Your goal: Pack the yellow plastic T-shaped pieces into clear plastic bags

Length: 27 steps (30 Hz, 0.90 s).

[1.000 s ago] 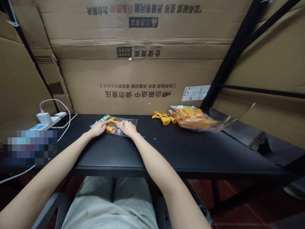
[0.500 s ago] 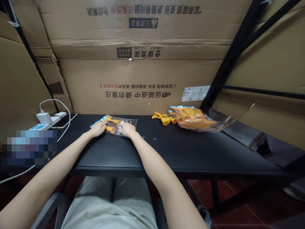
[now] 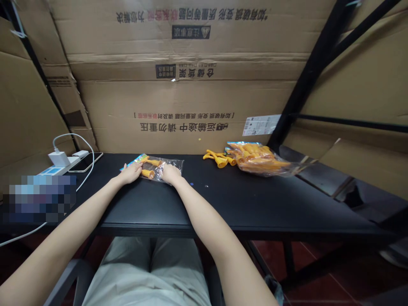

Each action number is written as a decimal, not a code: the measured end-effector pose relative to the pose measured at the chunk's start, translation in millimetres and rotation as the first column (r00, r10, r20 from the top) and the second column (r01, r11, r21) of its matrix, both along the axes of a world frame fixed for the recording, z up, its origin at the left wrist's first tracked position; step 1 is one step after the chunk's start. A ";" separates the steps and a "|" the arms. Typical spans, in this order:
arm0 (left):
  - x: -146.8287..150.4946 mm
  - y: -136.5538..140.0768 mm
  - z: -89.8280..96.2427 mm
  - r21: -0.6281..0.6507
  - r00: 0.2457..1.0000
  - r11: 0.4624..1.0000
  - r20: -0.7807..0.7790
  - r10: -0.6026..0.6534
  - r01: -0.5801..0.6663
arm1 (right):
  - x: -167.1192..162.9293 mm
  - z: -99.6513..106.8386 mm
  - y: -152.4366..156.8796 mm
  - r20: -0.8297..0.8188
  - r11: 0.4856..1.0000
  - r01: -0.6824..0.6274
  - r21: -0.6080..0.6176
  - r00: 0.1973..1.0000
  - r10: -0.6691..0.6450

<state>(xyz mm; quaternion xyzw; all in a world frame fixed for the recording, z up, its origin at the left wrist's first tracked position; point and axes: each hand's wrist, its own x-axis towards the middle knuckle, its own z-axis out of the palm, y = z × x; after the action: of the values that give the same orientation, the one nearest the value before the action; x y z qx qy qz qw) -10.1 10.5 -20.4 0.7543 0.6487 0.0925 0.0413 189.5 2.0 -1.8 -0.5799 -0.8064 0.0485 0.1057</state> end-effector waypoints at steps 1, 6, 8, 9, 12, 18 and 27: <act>-0.2 -0.4 0.3 -0.002 1.000 1.000 -0.007 0.000 0.000 | 0.9 -0.4 0.4 -0.003 1.000 -0.015 0.017 1.000 0.015; -4.0 -0.3 0.2 0.006 0.999 1.000 -0.028 0.021 -0.021 | 9.8 0.9 8.6 -0.026 0.997 -0.004 0.076 1.000 0.006; -7.0 0.5 0.5 0.012 0.998 0.999 -0.041 0.041 -0.041 | 18.5 5.2 13.9 -0.067 0.994 0.044 0.103 0.997 -0.038; -8.8 0.8 1.0 0.013 0.997 0.998 -0.047 0.054 -0.053 | 24.9 7.9 16.9 -0.094 0.989 0.081 0.121 0.993 -0.070; -14.3 0.7 4.1 0.010 0.995 0.996 -0.040 0.094 -0.093 | 52.4 13.1 26.6 -0.207 0.943 0.281 0.177 0.948 -0.243; -22.3 -1.4 9.9 0.008 0.981 0.981 0.020 0.192 -0.192 | 113.2 -8.3 44.4 -0.420 0.673 0.687 0.272 0.714 -0.560; -23.4 -5.1 14.8 0.023 0.977 0.978 0.054 0.207 -0.209 | 119.8 -21.9 54.4 -0.385 0.656 0.748 0.098 0.637 -0.668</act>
<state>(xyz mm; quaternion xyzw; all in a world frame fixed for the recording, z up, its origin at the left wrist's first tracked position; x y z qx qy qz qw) -33.5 5.4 -5.6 0.6801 0.7215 0.1247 0.0371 309.2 56.4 -23.6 -0.8172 -0.4825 -0.0068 0.3151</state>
